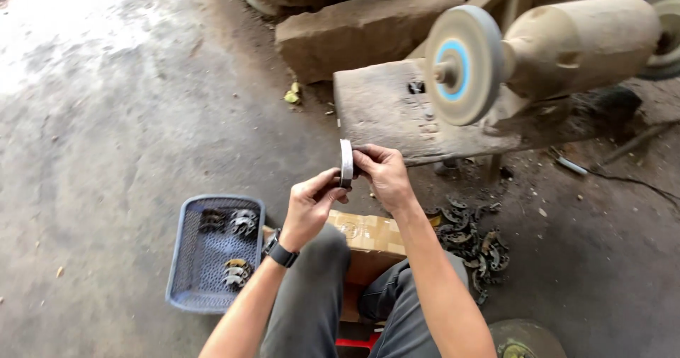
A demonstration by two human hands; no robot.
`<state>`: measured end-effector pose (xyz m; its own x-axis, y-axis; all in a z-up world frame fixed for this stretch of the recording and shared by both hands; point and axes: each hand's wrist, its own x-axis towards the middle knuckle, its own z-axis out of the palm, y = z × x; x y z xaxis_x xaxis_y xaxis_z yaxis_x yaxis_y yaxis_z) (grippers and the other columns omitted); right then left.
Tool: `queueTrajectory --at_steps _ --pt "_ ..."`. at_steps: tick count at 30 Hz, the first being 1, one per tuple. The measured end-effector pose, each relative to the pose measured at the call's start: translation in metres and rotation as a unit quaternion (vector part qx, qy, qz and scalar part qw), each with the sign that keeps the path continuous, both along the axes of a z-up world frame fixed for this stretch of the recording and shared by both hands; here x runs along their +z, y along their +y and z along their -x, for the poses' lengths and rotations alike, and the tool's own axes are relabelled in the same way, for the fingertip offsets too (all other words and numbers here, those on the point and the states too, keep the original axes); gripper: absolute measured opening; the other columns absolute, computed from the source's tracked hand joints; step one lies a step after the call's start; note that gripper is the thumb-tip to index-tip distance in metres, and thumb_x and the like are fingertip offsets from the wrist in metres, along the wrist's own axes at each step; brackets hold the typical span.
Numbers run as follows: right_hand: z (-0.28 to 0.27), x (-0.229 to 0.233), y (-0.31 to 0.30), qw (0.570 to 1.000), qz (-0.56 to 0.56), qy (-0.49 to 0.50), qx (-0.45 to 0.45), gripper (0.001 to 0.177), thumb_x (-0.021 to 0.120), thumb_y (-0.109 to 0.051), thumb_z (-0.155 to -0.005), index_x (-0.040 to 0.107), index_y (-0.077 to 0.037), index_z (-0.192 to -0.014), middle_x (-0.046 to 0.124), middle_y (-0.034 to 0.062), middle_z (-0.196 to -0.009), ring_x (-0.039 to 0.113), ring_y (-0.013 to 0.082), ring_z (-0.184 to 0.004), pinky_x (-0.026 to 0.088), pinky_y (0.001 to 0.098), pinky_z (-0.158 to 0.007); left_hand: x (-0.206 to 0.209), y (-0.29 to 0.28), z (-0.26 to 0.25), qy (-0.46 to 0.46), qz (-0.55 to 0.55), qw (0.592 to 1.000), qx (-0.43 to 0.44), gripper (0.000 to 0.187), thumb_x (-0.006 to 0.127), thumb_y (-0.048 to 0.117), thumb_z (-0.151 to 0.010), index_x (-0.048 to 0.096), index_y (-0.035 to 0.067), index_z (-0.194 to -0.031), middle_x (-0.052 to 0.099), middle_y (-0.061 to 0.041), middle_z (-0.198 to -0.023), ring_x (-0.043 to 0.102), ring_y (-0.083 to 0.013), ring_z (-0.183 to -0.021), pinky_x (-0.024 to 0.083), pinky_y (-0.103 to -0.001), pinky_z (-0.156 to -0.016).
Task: The person grinds small metal parts against a rotating grinding wheel, generating sparks. They repeatedly pick up parts from a pile on the floor, grind them, and place the finished pieces into a blue basket.
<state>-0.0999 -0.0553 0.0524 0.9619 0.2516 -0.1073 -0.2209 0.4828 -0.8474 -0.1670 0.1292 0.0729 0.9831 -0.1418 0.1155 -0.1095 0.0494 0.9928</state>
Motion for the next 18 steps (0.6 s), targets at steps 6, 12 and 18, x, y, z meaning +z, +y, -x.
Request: queueTrajectory --at_steps 6,12,18 --pt "0.027 0.034 0.027 0.997 0.078 -0.002 0.01 0.023 0.071 -0.008 -0.095 0.074 0.007 -0.112 0.077 0.0099 -0.096 0.071 0.0136 -0.082 0.06 0.0273 -0.075 0.008 0.023 0.03 -0.005 0.046 0.999 0.012 0.033 0.064 -0.006 -0.096 0.065 -0.006 -0.129 0.078 -0.009 -0.101 0.073 -0.0122 -0.087 0.06 -0.027 -0.08" --pt "0.032 0.03 0.044 0.994 0.105 -0.019 0.021 0.023 0.072 -0.01 -0.097 0.075 0.006 -0.112 0.076 0.0084 -0.093 0.069 0.0117 -0.078 0.056 0.0249 -0.069 0.003 0.039 0.04 -0.003 0.069 0.997 0.022 0.035 0.063 -0.007 -0.096 0.064 -0.006 -0.131 0.077 -0.01 -0.102 0.074 -0.0129 -0.09 0.06 -0.027 -0.081" --pt "0.033 0.026 0.061 0.994 0.102 -0.003 0.025 0.02 0.071 -0.011 -0.097 0.075 0.005 -0.108 0.075 0.0075 -0.089 0.068 0.0127 -0.075 0.056 0.0261 -0.067 0.005 0.053 0.047 0.022 0.101 0.994 0.029 0.033 0.064 -0.005 -0.096 0.066 -0.008 -0.13 0.076 -0.009 -0.098 0.072 -0.0124 -0.084 0.06 -0.028 -0.078"
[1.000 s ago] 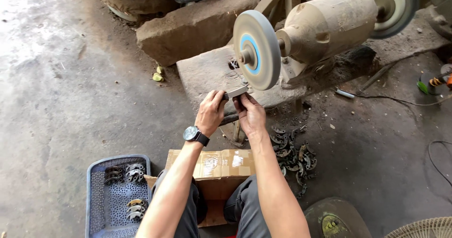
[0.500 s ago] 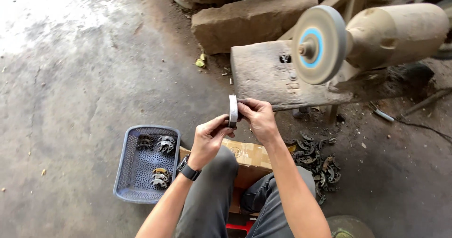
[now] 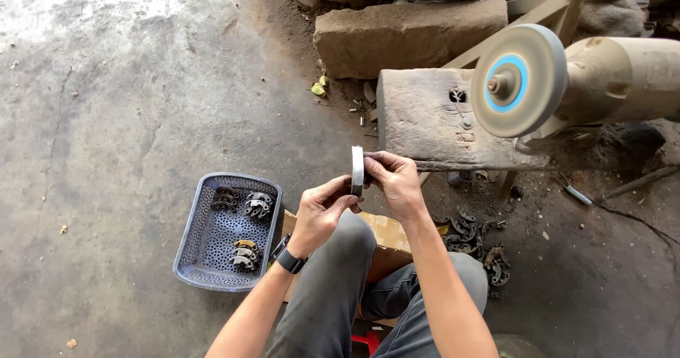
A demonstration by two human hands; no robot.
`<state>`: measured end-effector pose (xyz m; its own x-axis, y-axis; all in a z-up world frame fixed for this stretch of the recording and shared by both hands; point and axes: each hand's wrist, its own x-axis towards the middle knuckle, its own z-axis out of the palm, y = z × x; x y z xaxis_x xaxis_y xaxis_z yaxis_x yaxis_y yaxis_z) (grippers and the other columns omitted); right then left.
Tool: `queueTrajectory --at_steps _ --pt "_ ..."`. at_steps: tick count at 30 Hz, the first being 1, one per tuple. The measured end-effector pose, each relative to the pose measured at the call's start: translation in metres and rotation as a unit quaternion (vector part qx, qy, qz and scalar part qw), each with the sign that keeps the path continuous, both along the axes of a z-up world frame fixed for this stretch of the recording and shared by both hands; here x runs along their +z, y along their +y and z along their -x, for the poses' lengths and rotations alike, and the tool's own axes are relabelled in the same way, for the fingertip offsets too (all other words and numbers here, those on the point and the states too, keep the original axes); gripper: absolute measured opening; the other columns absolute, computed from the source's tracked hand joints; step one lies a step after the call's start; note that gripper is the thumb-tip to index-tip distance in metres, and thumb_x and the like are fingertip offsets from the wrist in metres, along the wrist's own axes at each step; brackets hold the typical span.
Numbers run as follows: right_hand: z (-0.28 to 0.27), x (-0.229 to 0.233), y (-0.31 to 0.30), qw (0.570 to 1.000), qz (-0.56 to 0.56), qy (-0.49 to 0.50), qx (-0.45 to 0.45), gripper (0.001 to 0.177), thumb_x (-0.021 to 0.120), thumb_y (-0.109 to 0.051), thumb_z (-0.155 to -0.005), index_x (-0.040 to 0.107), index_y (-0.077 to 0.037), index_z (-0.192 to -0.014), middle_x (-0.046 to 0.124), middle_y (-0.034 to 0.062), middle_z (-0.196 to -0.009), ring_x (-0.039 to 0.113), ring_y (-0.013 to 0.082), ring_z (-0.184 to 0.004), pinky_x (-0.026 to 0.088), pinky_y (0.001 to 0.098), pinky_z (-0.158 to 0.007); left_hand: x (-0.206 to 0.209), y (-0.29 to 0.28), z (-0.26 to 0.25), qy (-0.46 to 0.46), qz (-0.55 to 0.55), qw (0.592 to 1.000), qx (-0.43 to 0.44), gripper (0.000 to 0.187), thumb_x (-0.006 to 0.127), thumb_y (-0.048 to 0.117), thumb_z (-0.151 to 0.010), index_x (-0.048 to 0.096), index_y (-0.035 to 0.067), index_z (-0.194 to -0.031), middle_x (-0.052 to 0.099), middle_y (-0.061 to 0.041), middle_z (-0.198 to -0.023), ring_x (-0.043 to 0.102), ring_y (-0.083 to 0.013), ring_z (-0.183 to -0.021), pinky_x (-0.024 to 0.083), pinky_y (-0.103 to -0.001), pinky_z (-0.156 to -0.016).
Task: The person grinds small metal parts against a rotating grinding wheel, generating sparks. They repeatedly pick up parts from a pile on the floor, grind them, and place the finished pieces into a blue basket.
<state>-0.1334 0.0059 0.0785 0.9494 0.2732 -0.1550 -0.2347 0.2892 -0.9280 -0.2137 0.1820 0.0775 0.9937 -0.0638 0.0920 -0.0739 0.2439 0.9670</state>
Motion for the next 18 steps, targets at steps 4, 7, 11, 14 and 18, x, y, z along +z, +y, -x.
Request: queueTrajectory --at_steps 4,7,11,14,18 --pt "0.001 0.002 0.012 0.999 -0.034 0.02 0.002 0.019 0.071 -0.012 -0.096 0.074 0.005 -0.105 0.075 0.0077 -0.087 0.069 0.0141 -0.072 0.058 0.0285 -0.066 0.004 0.007 0.0 0.015 0.01 1.0 -0.001 0.033 0.065 -0.004 -0.096 0.066 -0.007 -0.129 0.075 -0.007 -0.096 0.071 -0.0115 -0.082 0.06 -0.027 -0.076" --pt "-0.001 -0.005 0.025 0.999 -0.033 0.026 0.006 0.019 0.07 -0.011 -0.098 0.074 0.005 -0.107 0.074 0.0066 -0.088 0.068 0.0125 -0.074 0.057 0.027 -0.066 0.004 0.016 -0.001 0.022 0.026 0.999 0.004 0.032 0.066 -0.004 -0.095 0.066 -0.007 -0.127 0.075 -0.006 -0.096 0.071 -0.0112 -0.081 0.06 -0.027 -0.076" --pt "0.006 -0.002 0.08 0.99 0.137 -0.03 -0.034 0.02 0.066 -0.013 -0.1 0.076 0.004 -0.107 0.074 0.0049 -0.086 0.067 0.0103 -0.07 0.055 0.0257 -0.061 -0.019 0.051 0.002 0.039 0.004 0.997 0.071 0.027 0.068 -0.005 -0.094 0.069 -0.007 -0.122 0.074 -0.006 -0.097 0.068 -0.0097 -0.082 0.058 -0.026 -0.075" --pt "0.014 -0.01 0.127 0.97 0.233 -0.068 0.013 0.02 0.067 -0.014 -0.096 0.076 0.001 -0.106 0.075 0.0055 -0.083 0.068 0.0104 -0.069 0.056 0.0266 -0.06 -0.053 0.098 0.009 0.052 -0.029 0.986 0.157 0.024 0.068 -0.004 -0.091 0.07 -0.006 -0.115 0.074 -0.004 -0.097 0.07 -0.0099 -0.083 0.059 -0.026 -0.075" --pt "0.014 -0.041 0.176 0.923 0.334 -0.163 0.1 0.022 0.072 -0.019 -0.091 0.077 -0.001 -0.104 0.078 0.008 -0.084 0.073 0.0113 -0.073 0.057 0.0291 -0.068 -0.144 0.163 0.024 0.053 -0.158 0.95 0.263 0.023 0.075 -0.002 -0.089 0.074 -0.005 -0.112 0.073 -0.007 -0.093 0.065 -0.0116 -0.079 0.054 -0.027 -0.07"
